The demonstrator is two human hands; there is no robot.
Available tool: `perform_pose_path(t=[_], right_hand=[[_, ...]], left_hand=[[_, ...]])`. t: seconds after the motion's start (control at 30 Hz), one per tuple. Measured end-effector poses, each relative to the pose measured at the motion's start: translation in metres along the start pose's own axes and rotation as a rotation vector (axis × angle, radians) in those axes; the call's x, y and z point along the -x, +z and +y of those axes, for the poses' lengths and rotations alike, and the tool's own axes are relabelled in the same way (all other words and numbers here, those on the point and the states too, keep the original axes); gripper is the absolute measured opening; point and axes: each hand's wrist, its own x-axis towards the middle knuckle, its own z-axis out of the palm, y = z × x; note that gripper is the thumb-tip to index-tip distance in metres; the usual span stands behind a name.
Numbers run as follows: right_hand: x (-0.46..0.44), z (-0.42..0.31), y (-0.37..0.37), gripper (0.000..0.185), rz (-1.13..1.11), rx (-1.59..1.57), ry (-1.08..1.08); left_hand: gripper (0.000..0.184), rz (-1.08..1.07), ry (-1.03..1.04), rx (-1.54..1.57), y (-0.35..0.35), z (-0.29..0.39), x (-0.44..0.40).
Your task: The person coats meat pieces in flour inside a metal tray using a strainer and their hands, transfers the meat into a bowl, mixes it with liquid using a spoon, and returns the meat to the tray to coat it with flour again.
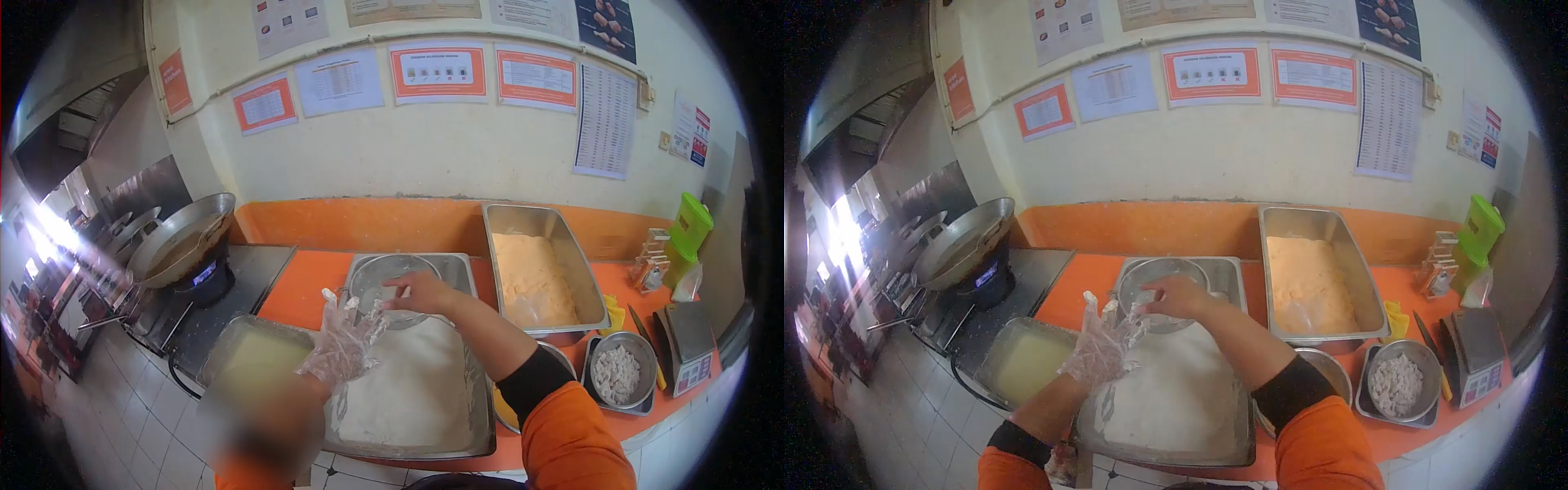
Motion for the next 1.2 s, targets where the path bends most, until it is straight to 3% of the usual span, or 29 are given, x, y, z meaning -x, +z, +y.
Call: perform_pose_path(t=[0.1,0.2,0.3,0.47,0.63,0.7,0.8,0.9,1.0,1.1,1.2], right_hand=[[-0.011,0.02,0.022,0.027,0.046,-0.125,-0.12],[-0.017,0.031,0.036,0.023,0.121,-0.255,-0.056],[-0.027,0.045,0.048,0.024,0.289,-0.214,0.112],[-0.037,0.057,0.049,0.018,0.506,-0.133,0.177],[-0.052,0.073,0.045,0.015,0.724,-0.015,0.22],[-0.058,0.083,0.036,0.015,0.782,0.012,0.275],[-0.055,0.099,0.012,0.015,0.652,-0.036,0.564],[-0.051,0.146,0.008,0.015,0.576,0.187,0.547],[-0.037,0.159,0.004,0.025,0.58,0.0,0.546],[-0.003,0.132,-0.01,0.042,0.626,-0.422,0.475],[0.051,0.115,-0.045,0.055,0.428,-0.607,0.431]], left_hand=[[0.066,0.012,-0.005,0.004,0.003,0.001,-0.003],[0.067,0.061,-0.024,0.065,0.003,0.001,-0.004],[0.07,0.164,-0.041,0.08,-0.008,-0.002,-0.004],[0.066,0.358,0.019,0.157,0.025,-0.014,-0.024],[0.052,0.42,0.057,0.745,0.003,-0.035,-0.04],[0.049,0.422,0.143,0.787,0.021,-0.05,-0.049],[0.047,0.476,0.14,0.719,0.05,-0.064,-0.016],[0.048,0.067,-0.208,0.33,0.094,-0.075,0.0],[0.051,0.245,-0.307,0.222,0.036,-0.044,-0.002],[0.062,0.353,-0.133,0.25,0.018,-0.008,-0.011],[0.06,0.388,-0.019,0.205,-0.003,0.027,-0.027]])
